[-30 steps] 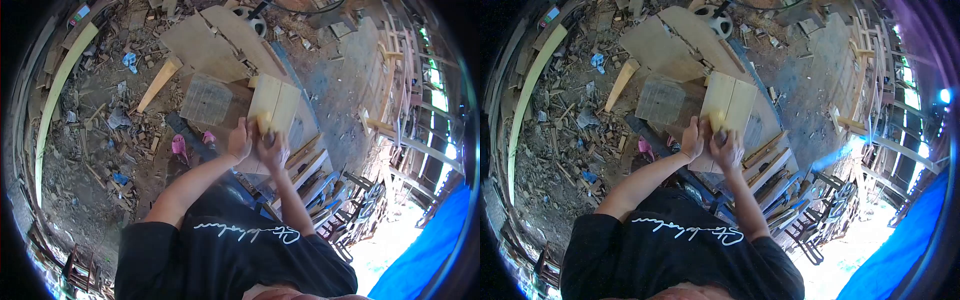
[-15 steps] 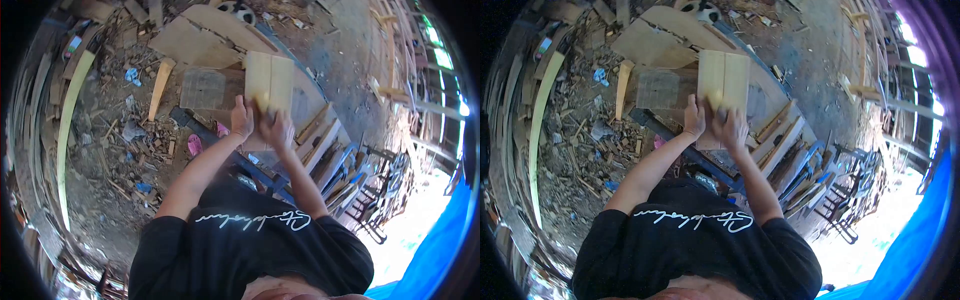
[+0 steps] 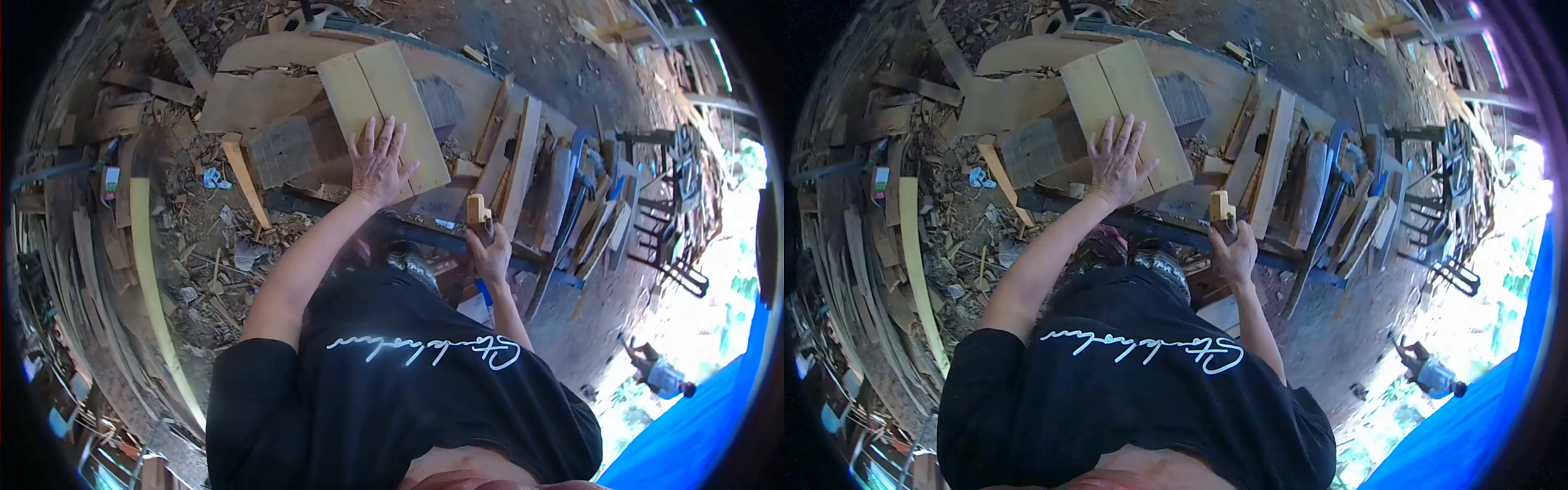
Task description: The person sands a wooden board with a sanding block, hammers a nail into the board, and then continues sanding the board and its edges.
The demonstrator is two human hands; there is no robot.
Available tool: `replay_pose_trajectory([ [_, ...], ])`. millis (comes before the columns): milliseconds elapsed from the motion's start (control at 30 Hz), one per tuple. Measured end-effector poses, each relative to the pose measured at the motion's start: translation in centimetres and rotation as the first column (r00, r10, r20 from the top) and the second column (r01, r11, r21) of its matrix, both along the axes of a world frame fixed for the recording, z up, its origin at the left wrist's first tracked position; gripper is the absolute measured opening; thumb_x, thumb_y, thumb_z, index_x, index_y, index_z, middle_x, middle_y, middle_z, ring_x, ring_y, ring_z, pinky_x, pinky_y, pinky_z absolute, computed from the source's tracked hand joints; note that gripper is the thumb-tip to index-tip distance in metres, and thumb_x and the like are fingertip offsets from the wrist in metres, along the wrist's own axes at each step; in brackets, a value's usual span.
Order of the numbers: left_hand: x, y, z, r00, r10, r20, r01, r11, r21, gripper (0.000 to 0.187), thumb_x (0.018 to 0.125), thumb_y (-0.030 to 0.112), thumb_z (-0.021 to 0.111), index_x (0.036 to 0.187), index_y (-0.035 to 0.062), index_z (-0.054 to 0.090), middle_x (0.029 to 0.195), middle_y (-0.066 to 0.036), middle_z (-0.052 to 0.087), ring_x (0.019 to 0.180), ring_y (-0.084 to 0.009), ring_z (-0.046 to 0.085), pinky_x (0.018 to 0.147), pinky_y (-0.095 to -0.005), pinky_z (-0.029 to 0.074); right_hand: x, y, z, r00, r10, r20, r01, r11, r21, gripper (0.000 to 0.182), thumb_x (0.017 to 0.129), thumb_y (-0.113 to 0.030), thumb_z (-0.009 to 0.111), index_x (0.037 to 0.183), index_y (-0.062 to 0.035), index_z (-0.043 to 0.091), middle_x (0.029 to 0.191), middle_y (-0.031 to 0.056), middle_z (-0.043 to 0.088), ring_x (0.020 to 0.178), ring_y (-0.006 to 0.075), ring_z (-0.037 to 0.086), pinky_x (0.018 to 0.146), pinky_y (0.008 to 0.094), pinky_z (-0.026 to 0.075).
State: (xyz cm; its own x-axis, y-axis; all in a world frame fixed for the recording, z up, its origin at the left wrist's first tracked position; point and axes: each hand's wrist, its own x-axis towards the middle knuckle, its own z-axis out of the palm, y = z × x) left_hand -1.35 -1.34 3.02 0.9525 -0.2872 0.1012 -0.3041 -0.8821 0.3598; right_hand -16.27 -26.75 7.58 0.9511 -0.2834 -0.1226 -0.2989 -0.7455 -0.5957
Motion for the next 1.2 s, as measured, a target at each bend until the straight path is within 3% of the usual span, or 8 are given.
replay_pose_trajectory([
  [333, -2.7, -1.1, 1.0, 0.994, -0.081, -0.066, 0.084, 0.996, 0.031, 0.082, 0.090, 0.057, 0.055, 0.157, 0.0217, 0.024, 0.163, -0.011, 0.016, 0.149, -0.0404, 0.009, 0.112, -0.0679, 0.007, -0.8, 1.6, -2.3, 0.997, -0.037, -0.064, 0.036, 0.999, -0.006, 0.044, 0.078, -0.039, 0.076, 0.084, -0.0025, 0.052, 0.085, 0.0162, 0.055, 0.083, 0.0381, 0.058, 0.072, 0.0469, 0.046],
  [700, -2.5, -0.7, 1.4, 0.986, -0.087, -0.143, 0.094, 0.995, 0.042, 0.073, 0.090, 0.053, 0.059, 0.154, 0.0394, 0.028, 0.164, -0.009, 0.012, 0.150, -0.0397, 0.005, 0.114, -0.0678, 0.004, 3.9, 1.5, -3.7, 0.986, -0.162, -0.028, 0.160, 0.985, -0.069, 0.046, 0.078, -0.041, 0.076, 0.088, -0.0019, 0.055, 0.090, 0.0179, 0.058, 0.088, 0.0384, 0.060, 0.076, 0.0481, 0.047],
  [967, -1.4, -1.2, 0.9, 0.995, -0.060, -0.076, 0.068, 0.992, 0.109, 0.065, 0.094, 0.058, 0.051, 0.153, 0.0407, 0.029, 0.163, -0.007, 0.016, 0.149, -0.0398, 0.009, 0.113, -0.0691, 0.007, 12.7, 1.5, -4.7, 0.983, -0.162, 0.086, 0.177, 0.961, -0.214, 0.047, 0.079, -0.041, 0.076, 0.098, -0.0026, 0.056, 0.100, 0.0183, 0.059, 0.099, 0.0383, 0.059, 0.082, 0.0491, 0.049],
  [1200, 1.4, -0.1, 0.2, 0.997, -0.071, -0.007, 0.071, 0.981, 0.178, 0.063, 0.096, 0.059, 0.046, 0.153, 0.0362, 0.031, 0.162, -0.008, 0.020, 0.147, -0.0400, 0.015, 0.111, -0.0683, 0.011, 16.3, 1.8, -7.5, 0.987, -0.159, 0.035, 0.162, 0.954, -0.253, 0.050, 0.074, -0.037, 0.080, 0.105, -0.0045, 0.056, 0.104, 0.0153, 0.058, 0.101, 0.0356, 0.059, 0.083, 0.0474, 0.051],
])
